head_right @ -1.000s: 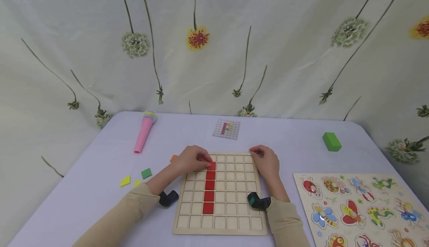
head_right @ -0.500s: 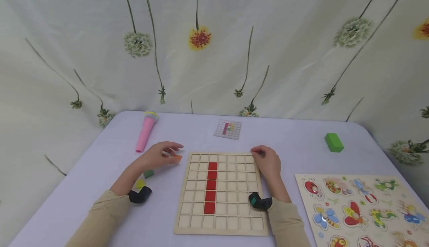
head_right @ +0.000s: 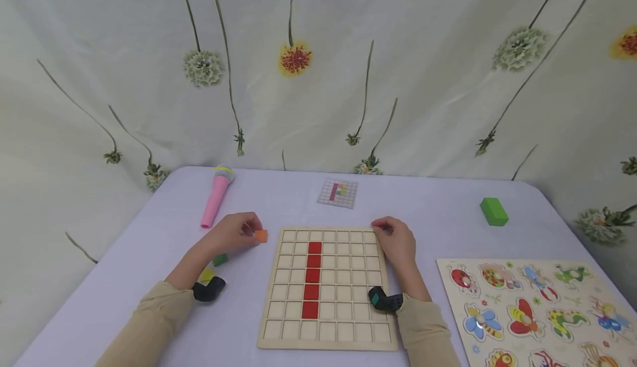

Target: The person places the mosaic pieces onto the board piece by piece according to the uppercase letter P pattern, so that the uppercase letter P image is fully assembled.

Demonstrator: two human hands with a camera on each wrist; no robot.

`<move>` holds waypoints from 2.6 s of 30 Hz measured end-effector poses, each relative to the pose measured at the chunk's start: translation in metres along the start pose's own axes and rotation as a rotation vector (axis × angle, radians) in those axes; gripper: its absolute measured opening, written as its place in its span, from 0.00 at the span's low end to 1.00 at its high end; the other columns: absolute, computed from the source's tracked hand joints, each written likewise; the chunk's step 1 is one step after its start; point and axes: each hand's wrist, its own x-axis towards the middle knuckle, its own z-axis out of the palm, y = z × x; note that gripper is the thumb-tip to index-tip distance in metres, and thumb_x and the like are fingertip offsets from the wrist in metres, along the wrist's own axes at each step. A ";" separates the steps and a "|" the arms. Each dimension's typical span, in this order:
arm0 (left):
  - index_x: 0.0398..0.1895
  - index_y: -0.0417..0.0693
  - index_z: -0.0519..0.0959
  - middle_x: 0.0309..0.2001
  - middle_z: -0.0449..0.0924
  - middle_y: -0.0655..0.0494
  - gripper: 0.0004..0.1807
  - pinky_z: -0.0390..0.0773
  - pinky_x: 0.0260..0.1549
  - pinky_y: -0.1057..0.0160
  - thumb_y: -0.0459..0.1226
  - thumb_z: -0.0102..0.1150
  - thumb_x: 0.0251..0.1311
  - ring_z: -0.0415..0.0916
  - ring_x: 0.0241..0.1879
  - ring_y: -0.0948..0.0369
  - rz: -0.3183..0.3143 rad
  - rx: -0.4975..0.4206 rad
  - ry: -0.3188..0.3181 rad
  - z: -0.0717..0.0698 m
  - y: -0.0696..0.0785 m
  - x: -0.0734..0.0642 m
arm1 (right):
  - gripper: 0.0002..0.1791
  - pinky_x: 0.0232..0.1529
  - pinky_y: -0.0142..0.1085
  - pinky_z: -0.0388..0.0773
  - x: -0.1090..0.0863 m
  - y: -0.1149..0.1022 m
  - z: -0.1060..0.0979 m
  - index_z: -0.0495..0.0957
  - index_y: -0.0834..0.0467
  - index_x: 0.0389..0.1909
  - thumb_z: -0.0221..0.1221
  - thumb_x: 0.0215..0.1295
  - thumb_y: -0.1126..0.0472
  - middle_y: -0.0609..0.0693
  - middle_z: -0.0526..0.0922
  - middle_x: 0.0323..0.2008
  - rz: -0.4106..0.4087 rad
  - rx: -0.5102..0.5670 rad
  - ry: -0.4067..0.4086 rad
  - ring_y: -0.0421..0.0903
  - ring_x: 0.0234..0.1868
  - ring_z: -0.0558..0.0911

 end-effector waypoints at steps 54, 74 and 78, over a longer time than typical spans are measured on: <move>0.50 0.40 0.78 0.41 0.77 0.52 0.22 0.73 0.44 0.52 0.38 0.68 0.51 0.73 0.44 0.53 -0.072 -0.209 -0.039 -0.036 -0.036 -0.060 | 0.07 0.27 0.37 0.68 0.000 -0.001 -0.004 0.81 0.64 0.38 0.59 0.63 0.65 0.57 0.81 0.34 -0.023 0.006 0.000 0.48 0.25 0.75; 0.27 0.50 0.74 0.27 0.74 0.60 0.11 0.73 0.33 0.59 0.35 0.70 0.48 0.70 0.29 0.60 -0.075 -0.070 -0.052 -0.020 -0.030 -0.056 | 0.07 0.31 0.38 0.69 0.000 -0.001 0.002 0.81 0.64 0.38 0.58 0.63 0.65 0.56 0.80 0.35 -0.003 0.027 -0.002 0.50 0.30 0.76; 0.26 0.51 0.76 0.27 0.76 0.62 0.08 0.74 0.33 0.60 0.36 0.68 0.50 0.72 0.29 0.62 0.047 -0.121 -0.049 -0.018 -0.006 -0.041 | 0.07 0.30 0.38 0.68 0.000 -0.003 0.000 0.81 0.64 0.38 0.58 0.64 0.64 0.56 0.81 0.34 0.000 0.027 -0.004 0.50 0.29 0.76</move>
